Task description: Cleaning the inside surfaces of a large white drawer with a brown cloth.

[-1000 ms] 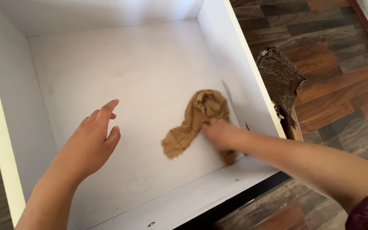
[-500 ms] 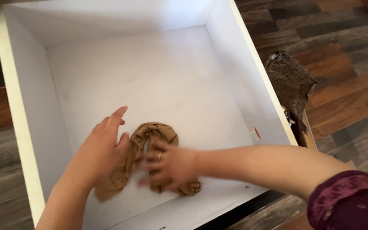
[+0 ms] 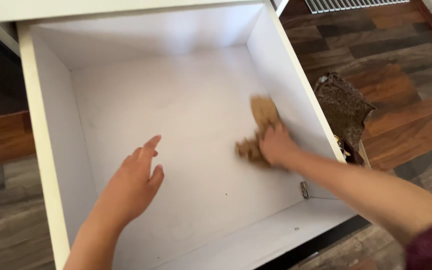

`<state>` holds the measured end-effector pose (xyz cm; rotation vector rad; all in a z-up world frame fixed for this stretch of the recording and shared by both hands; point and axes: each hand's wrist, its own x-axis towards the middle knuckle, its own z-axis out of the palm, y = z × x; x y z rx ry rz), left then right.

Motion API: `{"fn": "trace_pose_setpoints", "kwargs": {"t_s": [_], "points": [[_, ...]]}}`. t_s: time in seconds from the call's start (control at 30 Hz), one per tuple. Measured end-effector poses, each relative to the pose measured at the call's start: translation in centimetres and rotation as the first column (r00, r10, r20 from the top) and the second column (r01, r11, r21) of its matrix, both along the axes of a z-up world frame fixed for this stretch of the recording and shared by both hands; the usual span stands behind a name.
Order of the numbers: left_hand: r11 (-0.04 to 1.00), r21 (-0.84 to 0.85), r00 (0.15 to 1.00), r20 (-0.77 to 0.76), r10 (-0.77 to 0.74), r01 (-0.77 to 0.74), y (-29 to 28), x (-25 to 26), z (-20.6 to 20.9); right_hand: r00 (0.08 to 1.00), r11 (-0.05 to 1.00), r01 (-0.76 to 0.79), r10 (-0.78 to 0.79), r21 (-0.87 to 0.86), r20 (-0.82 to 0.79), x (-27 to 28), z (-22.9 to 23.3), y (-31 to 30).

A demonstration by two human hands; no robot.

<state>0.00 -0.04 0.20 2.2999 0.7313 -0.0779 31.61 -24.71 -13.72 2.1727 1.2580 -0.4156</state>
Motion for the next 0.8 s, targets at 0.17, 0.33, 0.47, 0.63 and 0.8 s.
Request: {"fn": "trace_pose_setpoints", "kwargs": {"t_s": [0.17, 0.33, 0.47, 0.63, 0.8], "points": [[1.0, -0.009, 1.0, -0.021, 0.003, -0.003, 0.0, 0.2, 0.0, 0.888, 0.966, 0.239, -0.178, 0.096, -0.425, -8.5, -1.7, -2.4], [1.0, -0.025, 0.998, -0.064, 0.007, -0.009, 0.3, 0.3, -0.5, 0.709, 0.911, -0.159, 0.373, 0.38, -0.598, -17.2, 1.2, 3.3], [0.998, -0.034, 0.995, -0.09, 0.052, -0.055, 0.6, 0.0, -0.7, 0.402, 0.397, -0.566, 0.898, 0.723, -0.179, -18.3, 0.4, 9.1], [0.996, -0.045, 0.995, -0.068, 0.069, -0.072, 0.9, -0.2, -1.1, 0.6, 0.578, -0.375, 0.747, 0.725, -0.286, -13.5, -0.4, 15.0], [0.998, 0.03, 0.996, -0.063, 0.063, -0.061, 0.9, -0.5, -1.9, 0.956, 0.547, -0.114, 0.289, 0.829, -0.059, -1.9, -5.0, 13.9]]}}
